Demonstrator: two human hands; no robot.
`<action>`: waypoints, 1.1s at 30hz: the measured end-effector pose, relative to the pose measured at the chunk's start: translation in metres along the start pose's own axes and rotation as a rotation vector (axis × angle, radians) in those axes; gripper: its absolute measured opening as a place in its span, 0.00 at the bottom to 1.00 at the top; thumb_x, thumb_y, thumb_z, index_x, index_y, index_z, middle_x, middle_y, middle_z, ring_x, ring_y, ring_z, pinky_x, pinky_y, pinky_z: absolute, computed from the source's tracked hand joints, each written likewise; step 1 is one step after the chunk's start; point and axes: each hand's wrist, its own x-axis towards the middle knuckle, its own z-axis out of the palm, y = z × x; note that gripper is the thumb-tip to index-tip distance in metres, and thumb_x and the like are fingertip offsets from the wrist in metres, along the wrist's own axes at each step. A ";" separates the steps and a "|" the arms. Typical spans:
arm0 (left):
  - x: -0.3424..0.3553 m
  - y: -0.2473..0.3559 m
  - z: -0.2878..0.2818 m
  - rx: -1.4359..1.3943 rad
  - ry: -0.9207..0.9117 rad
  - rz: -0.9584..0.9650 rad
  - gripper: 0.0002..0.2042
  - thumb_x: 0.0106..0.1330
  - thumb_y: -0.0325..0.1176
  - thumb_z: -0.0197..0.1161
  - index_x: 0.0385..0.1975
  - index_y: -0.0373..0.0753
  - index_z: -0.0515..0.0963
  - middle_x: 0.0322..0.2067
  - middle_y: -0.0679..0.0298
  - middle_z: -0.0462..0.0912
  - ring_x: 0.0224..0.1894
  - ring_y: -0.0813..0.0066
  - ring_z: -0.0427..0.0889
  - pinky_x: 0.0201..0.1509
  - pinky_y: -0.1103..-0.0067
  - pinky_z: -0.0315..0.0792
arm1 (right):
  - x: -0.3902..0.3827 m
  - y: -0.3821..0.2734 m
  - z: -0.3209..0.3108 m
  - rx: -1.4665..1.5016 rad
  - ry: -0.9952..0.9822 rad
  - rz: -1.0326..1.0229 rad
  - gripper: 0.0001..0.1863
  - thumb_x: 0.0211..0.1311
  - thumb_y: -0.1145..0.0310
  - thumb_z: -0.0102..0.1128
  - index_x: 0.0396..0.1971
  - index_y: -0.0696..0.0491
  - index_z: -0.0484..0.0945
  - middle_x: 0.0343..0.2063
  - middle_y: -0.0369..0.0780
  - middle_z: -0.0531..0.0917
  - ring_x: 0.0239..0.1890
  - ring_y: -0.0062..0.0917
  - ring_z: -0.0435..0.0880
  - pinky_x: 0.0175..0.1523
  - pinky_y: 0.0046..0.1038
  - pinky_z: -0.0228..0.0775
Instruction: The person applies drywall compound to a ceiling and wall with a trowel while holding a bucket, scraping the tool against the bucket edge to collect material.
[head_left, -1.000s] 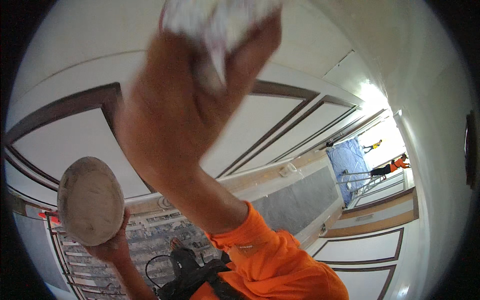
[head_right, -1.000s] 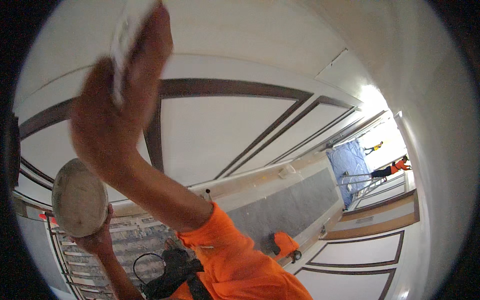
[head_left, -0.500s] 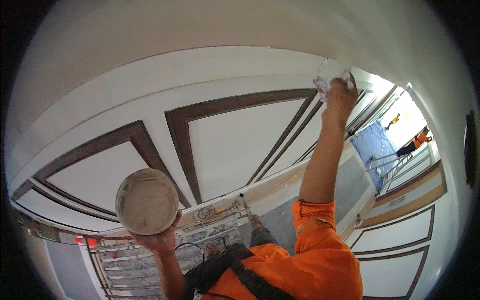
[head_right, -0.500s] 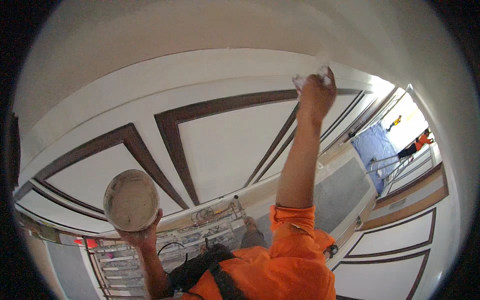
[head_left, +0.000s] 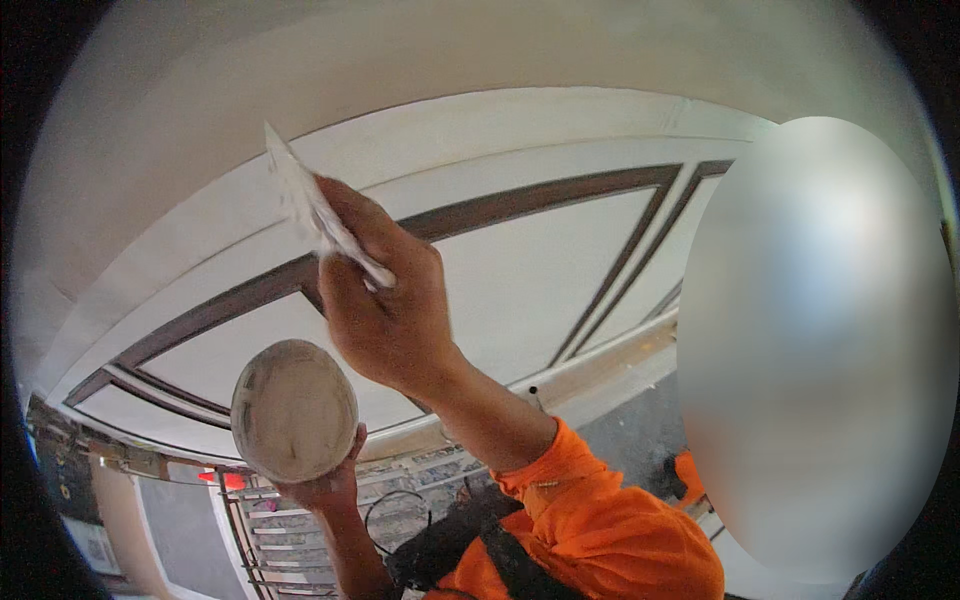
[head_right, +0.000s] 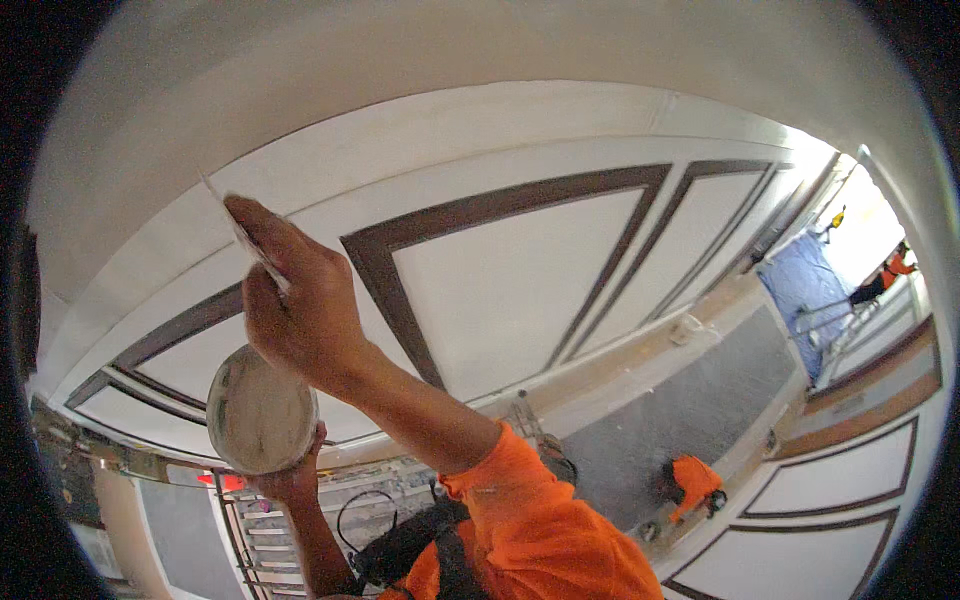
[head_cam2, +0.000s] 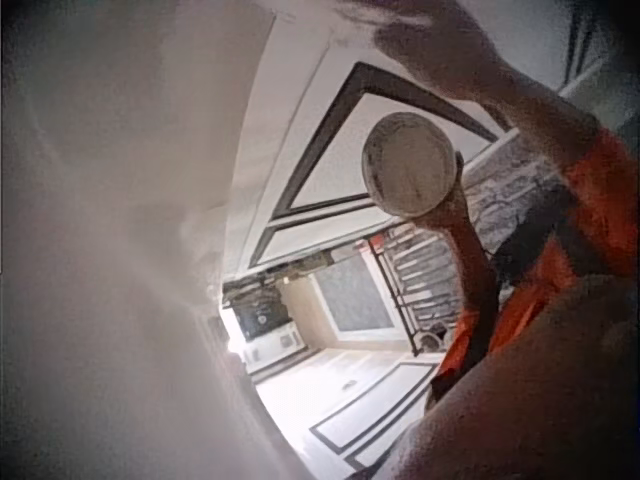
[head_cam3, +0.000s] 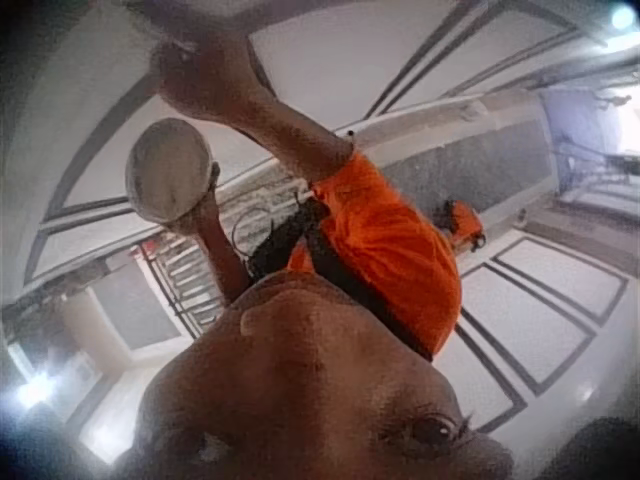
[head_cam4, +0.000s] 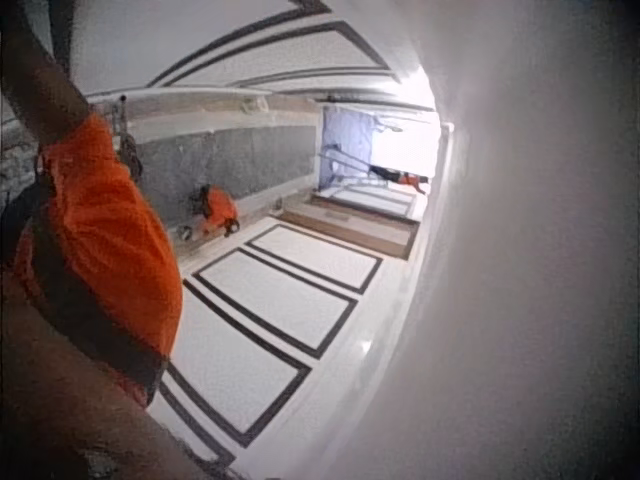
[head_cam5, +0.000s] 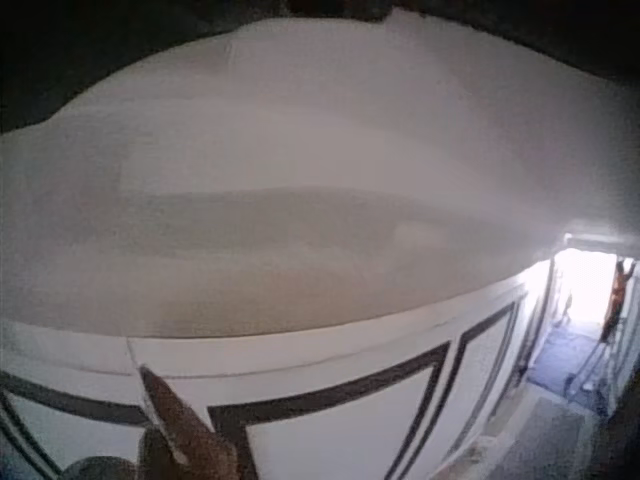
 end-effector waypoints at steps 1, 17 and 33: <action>-0.004 0.001 -0.002 -0.102 0.054 -0.034 0.46 0.47 0.66 0.57 0.65 0.54 0.47 0.64 0.53 0.46 0.64 0.44 0.51 0.50 0.37 0.62 | -0.008 0.003 -0.003 0.224 -0.052 0.125 0.24 0.50 0.80 0.51 0.52 0.58 0.69 0.46 0.46 0.78 0.46 0.31 0.79 0.47 0.27 0.71; -0.080 0.006 0.041 0.131 -0.010 0.221 0.42 0.50 0.62 0.58 0.64 0.52 0.50 0.63 0.55 0.50 0.64 0.44 0.51 0.52 0.38 0.61 | 0.060 0.005 -0.071 1.418 0.012 0.875 0.14 0.51 0.79 0.53 0.40 0.60 0.70 0.36 0.44 0.78 0.37 0.32 0.80 0.39 0.29 0.78; -0.130 0.026 0.041 0.385 0.148 0.238 0.41 0.50 0.34 0.69 0.62 0.42 0.51 0.62 0.53 0.54 0.63 0.53 0.55 0.61 0.54 0.62 | 0.038 0.051 -0.038 1.155 0.448 0.519 0.29 0.55 0.83 0.41 0.61 0.58 0.56 0.53 0.53 0.69 0.55 0.37 0.70 0.60 0.30 0.60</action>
